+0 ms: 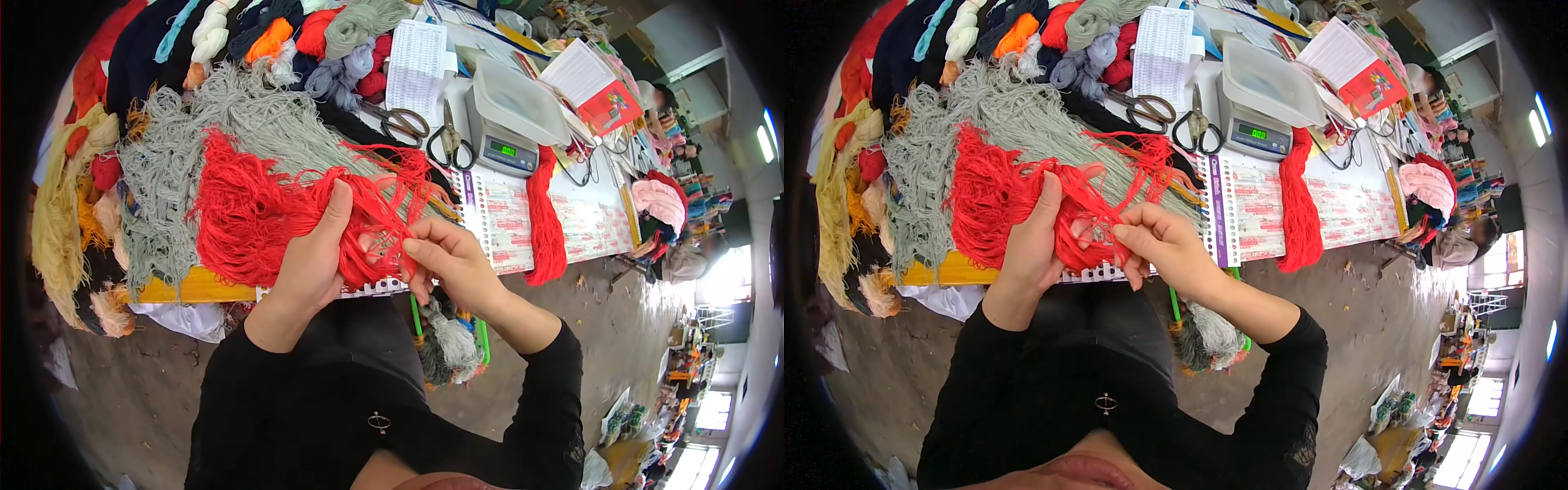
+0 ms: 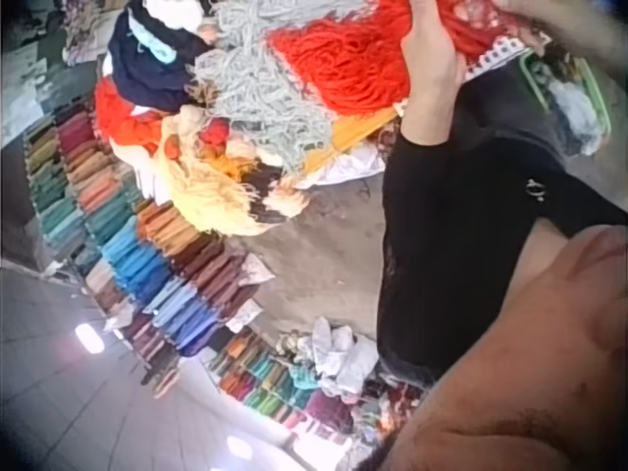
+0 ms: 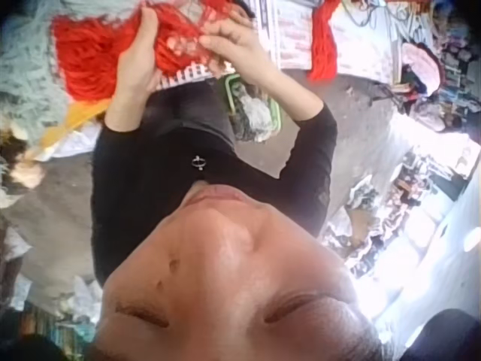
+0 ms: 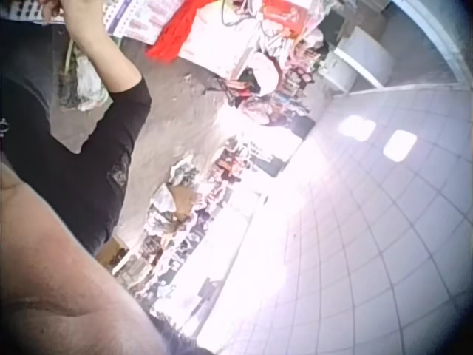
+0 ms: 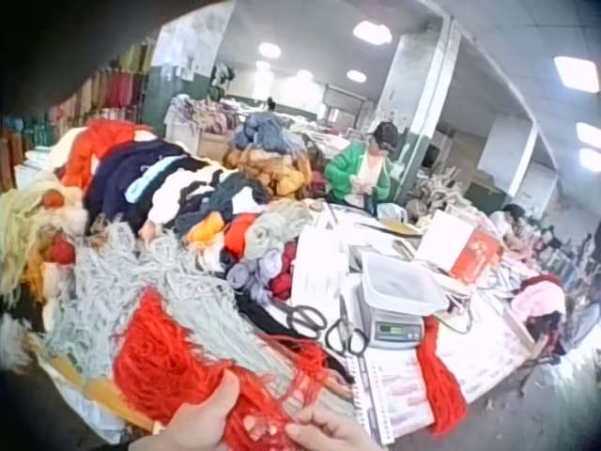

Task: The recorder is sorting, weighing, and organizing bundles of red fringe yarn at a factory workbench.

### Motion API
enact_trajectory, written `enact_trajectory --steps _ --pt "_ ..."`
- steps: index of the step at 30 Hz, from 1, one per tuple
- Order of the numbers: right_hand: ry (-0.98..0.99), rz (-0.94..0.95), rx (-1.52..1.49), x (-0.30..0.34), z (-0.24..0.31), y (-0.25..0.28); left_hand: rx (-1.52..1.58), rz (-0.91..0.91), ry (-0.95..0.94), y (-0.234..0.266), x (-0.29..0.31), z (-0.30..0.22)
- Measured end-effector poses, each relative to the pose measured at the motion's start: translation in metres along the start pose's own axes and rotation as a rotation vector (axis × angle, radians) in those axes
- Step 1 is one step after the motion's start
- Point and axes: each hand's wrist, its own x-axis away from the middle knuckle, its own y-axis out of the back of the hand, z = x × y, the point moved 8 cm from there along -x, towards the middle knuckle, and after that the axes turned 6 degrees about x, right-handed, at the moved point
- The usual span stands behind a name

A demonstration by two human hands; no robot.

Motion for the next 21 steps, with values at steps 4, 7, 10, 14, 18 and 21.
enact_trajectory --steps 4,7,10,14,18,21 --pt "0.071 -0.028 0.051 0.003 0.008 -0.003 -0.083 -0.285 -0.080 -0.009 -0.002 -0.002" --pt "0.113 -0.048 0.081 0.005 0.009 -0.003 -0.066 -0.310 -0.068 0.001 -0.001 -0.002" --pt "0.181 -0.098 -0.002 0.007 0.012 0.008 -0.031 -0.293 -0.030 -0.007 -0.002 0.000" --pt "0.033 -0.148 -0.228 0.004 -0.007 0.022 -0.013 -0.207 0.070 -0.001 -0.013 0.017" --pt "0.130 0.241 0.043 0.003 0.001 -0.027 -0.131 -0.192 -0.061 0.015 -0.003 -0.006" --pt "0.300 0.128 0.256 0.017 0.013 0.003 -0.413 -0.085 0.241 0.006 -0.001 0.007"
